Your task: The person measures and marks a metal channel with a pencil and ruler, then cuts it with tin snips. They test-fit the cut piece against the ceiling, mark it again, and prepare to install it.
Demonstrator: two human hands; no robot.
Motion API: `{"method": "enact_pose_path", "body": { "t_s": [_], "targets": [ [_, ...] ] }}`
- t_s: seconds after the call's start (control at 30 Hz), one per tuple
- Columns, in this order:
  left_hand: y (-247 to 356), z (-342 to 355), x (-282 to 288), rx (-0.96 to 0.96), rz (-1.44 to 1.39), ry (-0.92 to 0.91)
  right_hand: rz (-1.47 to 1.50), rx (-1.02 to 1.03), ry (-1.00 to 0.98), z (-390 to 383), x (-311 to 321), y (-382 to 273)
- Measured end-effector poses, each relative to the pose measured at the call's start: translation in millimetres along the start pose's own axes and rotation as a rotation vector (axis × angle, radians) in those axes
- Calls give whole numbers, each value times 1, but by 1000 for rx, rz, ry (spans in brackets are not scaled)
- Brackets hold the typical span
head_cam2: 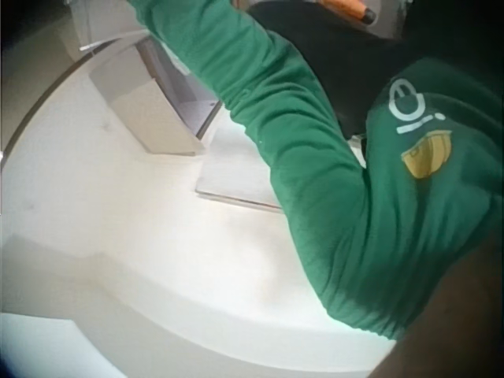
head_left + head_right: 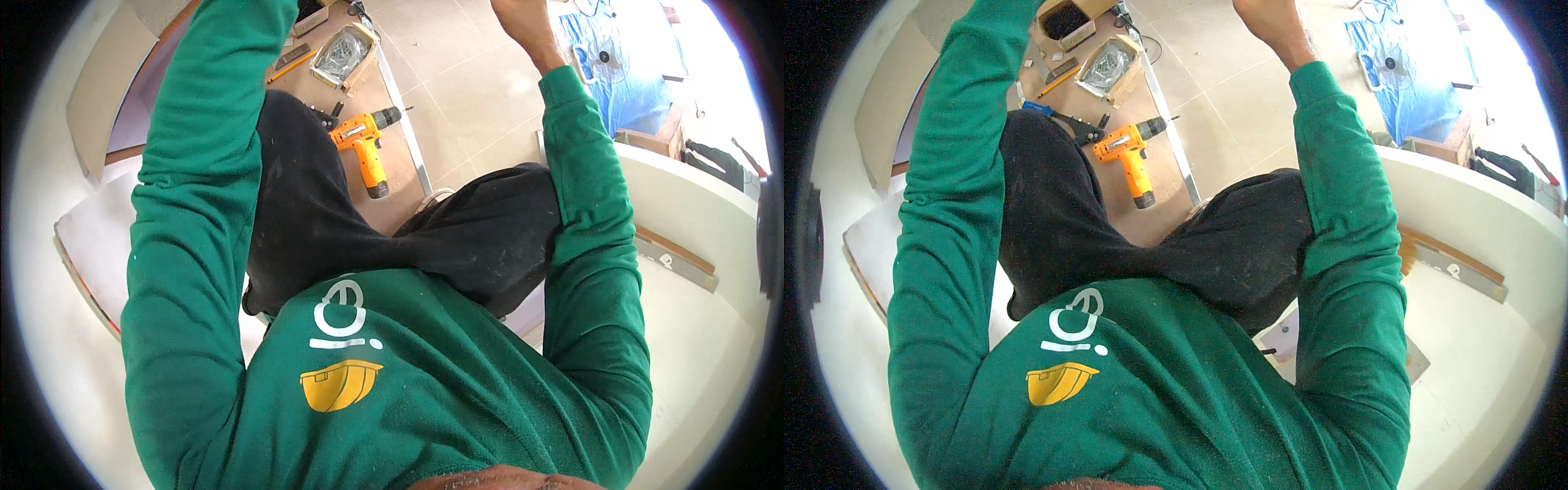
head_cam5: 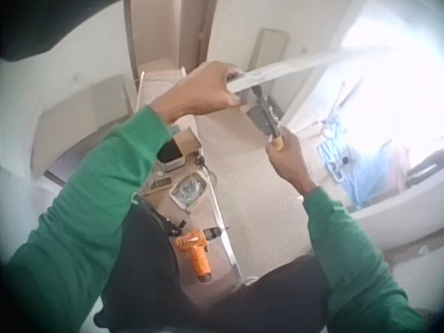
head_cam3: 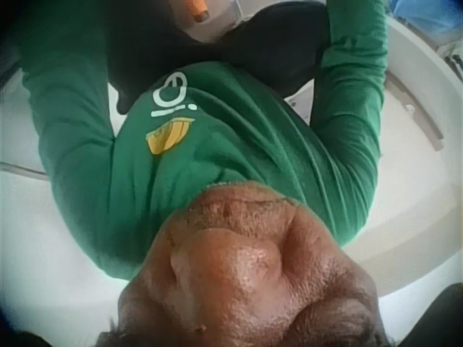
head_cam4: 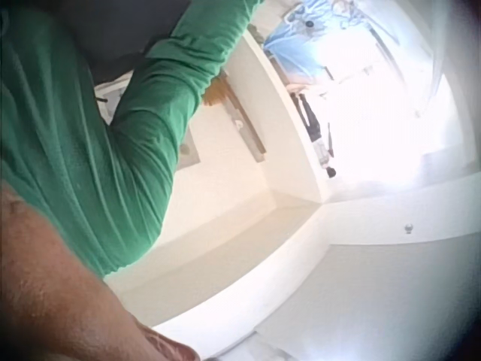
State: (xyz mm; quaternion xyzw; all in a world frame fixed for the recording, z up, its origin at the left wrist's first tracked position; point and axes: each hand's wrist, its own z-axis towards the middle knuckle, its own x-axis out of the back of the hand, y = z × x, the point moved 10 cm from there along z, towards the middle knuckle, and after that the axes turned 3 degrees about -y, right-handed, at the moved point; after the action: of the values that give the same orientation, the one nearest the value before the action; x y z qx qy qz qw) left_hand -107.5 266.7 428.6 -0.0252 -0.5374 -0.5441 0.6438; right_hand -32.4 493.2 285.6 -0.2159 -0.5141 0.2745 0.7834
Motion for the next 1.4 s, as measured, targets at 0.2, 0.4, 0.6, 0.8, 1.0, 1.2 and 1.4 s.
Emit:
{"method": "enact_pose_path", "body": {
  "t_s": [0.2,0.4,0.6,0.8,1.0,1.2,1.4],
  "targets": [
    [-36,-11,-13,7,35,-53,44,-30,-360,-78,-34,25],
    [-82,-36,6,94,-5,-25,-249,-254,-845,-329,-92,74],
    [-68,-38,-26,148,16,-134,-281,126,-1147,-448,-191,28],
    [-50,-40,-78,-55,214,-157,-355,530,-1172,-483,-247,17],
    [-13,-46,-89,72,199,-215,-180,685,-1252,-432,-231,-19],
    [-1,-49,-87,37,227,-208,-166,664,-1213,-422,-246,-42],
    [-11,-54,-83,103,262,-220,210,-492,-688,-306,-150,66]
  ]
}}
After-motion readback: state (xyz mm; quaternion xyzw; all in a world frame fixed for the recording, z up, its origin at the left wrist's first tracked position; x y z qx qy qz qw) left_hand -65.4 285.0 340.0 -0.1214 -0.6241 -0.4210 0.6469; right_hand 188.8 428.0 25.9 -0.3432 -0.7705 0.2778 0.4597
